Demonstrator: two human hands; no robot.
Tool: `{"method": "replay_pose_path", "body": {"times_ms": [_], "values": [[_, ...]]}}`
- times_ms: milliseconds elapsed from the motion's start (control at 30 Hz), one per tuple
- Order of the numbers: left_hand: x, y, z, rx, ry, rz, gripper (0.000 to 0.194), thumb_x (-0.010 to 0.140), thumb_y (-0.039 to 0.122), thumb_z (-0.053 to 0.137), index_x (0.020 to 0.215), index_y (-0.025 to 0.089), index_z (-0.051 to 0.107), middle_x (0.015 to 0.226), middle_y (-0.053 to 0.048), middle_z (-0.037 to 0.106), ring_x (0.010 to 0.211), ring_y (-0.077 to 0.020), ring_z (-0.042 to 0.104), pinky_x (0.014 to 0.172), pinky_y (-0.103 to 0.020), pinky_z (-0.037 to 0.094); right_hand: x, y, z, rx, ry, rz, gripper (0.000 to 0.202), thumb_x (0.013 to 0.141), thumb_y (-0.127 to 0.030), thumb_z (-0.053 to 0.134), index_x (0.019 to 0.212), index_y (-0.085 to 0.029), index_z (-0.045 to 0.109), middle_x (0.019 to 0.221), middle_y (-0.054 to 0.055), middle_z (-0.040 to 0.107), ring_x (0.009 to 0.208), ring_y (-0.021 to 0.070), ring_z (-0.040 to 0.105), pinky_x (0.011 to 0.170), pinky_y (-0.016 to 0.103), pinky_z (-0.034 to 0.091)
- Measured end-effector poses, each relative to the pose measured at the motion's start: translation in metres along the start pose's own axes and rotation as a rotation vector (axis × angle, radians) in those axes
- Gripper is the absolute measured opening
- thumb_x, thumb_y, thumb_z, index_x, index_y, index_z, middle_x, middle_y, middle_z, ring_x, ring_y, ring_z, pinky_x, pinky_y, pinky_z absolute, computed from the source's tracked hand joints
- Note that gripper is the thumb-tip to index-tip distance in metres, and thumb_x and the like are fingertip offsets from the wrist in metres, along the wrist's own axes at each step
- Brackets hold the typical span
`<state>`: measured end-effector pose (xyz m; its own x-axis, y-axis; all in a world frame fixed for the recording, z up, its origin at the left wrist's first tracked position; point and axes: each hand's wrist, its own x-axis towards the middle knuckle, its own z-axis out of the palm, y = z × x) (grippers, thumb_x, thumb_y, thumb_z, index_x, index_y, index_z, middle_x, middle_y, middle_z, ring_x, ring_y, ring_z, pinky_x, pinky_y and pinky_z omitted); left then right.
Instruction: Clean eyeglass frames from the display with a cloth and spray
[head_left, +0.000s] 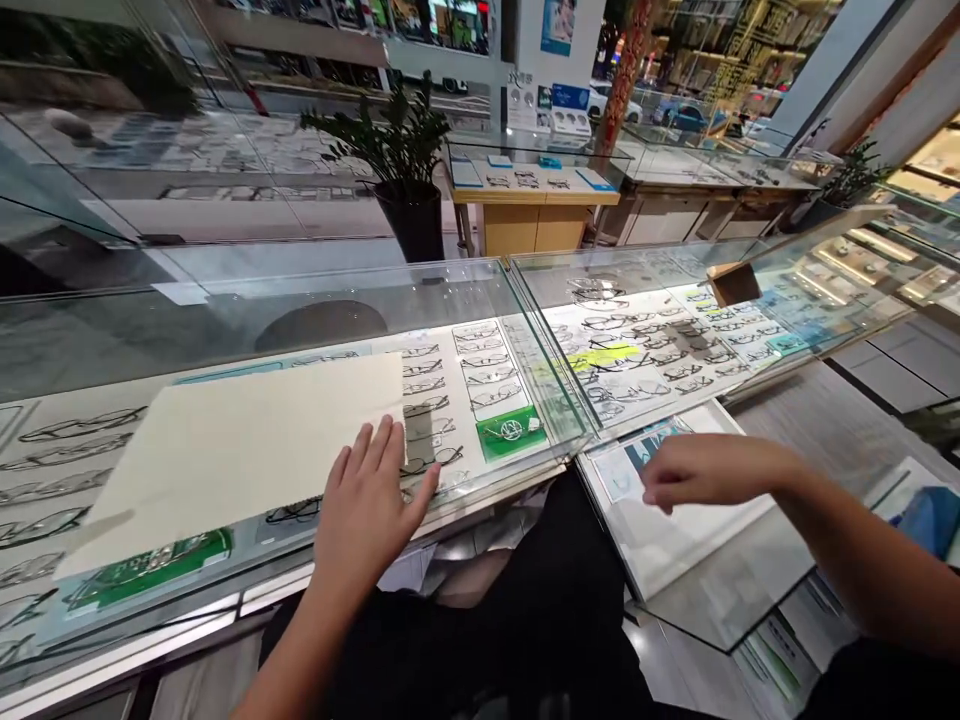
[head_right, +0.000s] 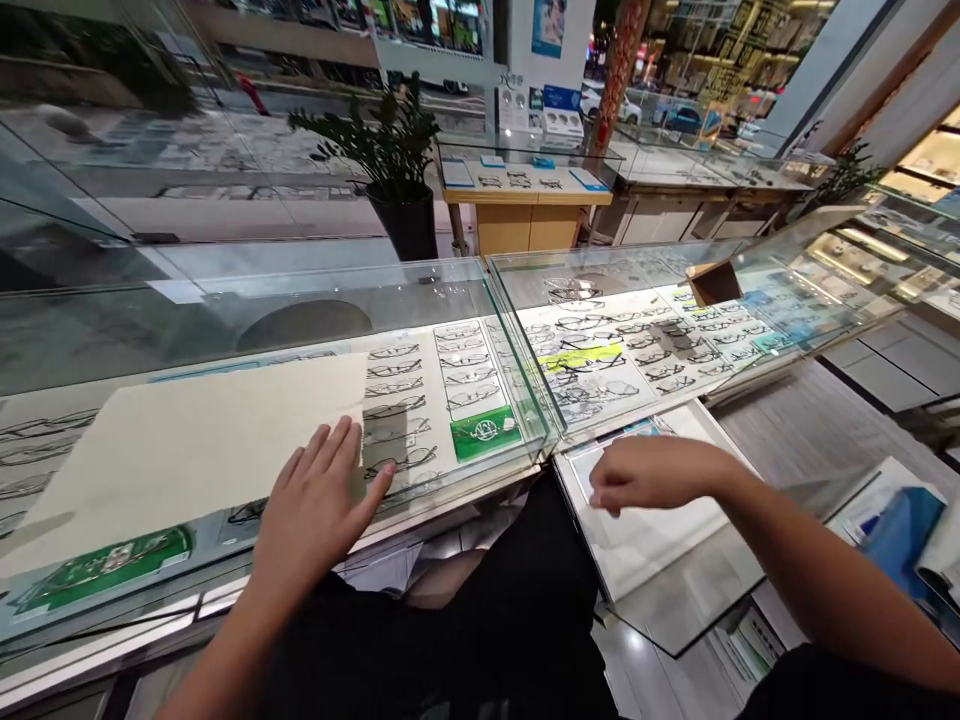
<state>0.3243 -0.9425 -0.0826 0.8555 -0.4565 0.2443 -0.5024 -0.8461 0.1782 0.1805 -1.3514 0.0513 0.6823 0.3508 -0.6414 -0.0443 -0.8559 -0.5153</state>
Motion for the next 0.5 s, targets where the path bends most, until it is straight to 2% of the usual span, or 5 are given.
{"method": "replay_pose_path", "body": {"times_ms": [67, 167, 267, 367, 500], "values": [[0.000, 0.002, -0.001, -0.011, -0.002, -0.004, 0.084, 0.105, 0.062, 0.031, 0.165, 0.005, 0.043, 0.173, -0.020, 0.040, 0.165, -0.0392, 0.030, 0.134, -0.057, 0.025, 0.021, 0.018, 0.037, -0.088, -0.086, 0.092, 0.030, 0.103, -0.039, 0.059, 0.087, -0.022, 0.078, 0.086, 0.005, 0.076, 0.077, 0.0201, 0.067, 0.067, 0.029, 0.039], [0.000, 0.005, -0.003, -0.023, -0.007, -0.010, 0.084, 0.105, 0.062, 0.030, 0.166, 0.005, 0.042, 0.173, -0.020, 0.040, 0.165, -0.0387, 0.030, 0.134, -0.056, 0.024, 0.068, 0.061, 0.065, -0.364, 0.099, 0.362, 0.020, 0.099, -0.034, 0.065, 0.094, -0.020, 0.079, 0.099, 0.010, 0.079, 0.089, 0.0269, 0.073, 0.071, 0.031, 0.047], [0.000, 0.006, -0.004, -0.029, -0.008, -0.011, 0.084, 0.105, 0.062, 0.030, 0.166, 0.006, 0.043, 0.173, -0.020, 0.041, 0.164, -0.0390, 0.031, 0.134, -0.057, 0.025, 0.108, 0.099, 0.061, -0.465, 0.302, 0.443, 0.029, 0.103, -0.026, 0.052, 0.113, -0.013, 0.076, 0.127, 0.024, 0.073, 0.118, 0.0367, 0.069, 0.094, 0.043, 0.053], [0.000, 0.006, -0.005, -0.021, -0.010, -0.012, 0.084, 0.105, 0.062, 0.030, 0.166, 0.006, 0.044, 0.172, -0.020, 0.042, 0.164, -0.0392, 0.033, 0.133, -0.058, 0.026, 0.134, 0.125, 0.044, -0.521, 0.452, 0.451, 0.042, 0.105, -0.023, 0.043, 0.138, -0.014, 0.068, 0.156, 0.023, 0.057, 0.142, 0.0380, 0.054, 0.114, 0.052, 0.045], [0.000, 0.006, -0.005, -0.010, -0.021, -0.021, 0.083, 0.105, 0.062, 0.032, 0.165, 0.006, 0.044, 0.172, -0.020, 0.041, 0.164, -0.0393, 0.033, 0.133, -0.058, 0.028, 0.156, 0.147, 0.031, -0.531, 0.501, 0.462, 0.048, 0.105, -0.027, 0.044, 0.148, -0.020, 0.064, 0.157, 0.019, 0.059, 0.147, 0.0395, 0.049, 0.111, 0.058, 0.048]]}}
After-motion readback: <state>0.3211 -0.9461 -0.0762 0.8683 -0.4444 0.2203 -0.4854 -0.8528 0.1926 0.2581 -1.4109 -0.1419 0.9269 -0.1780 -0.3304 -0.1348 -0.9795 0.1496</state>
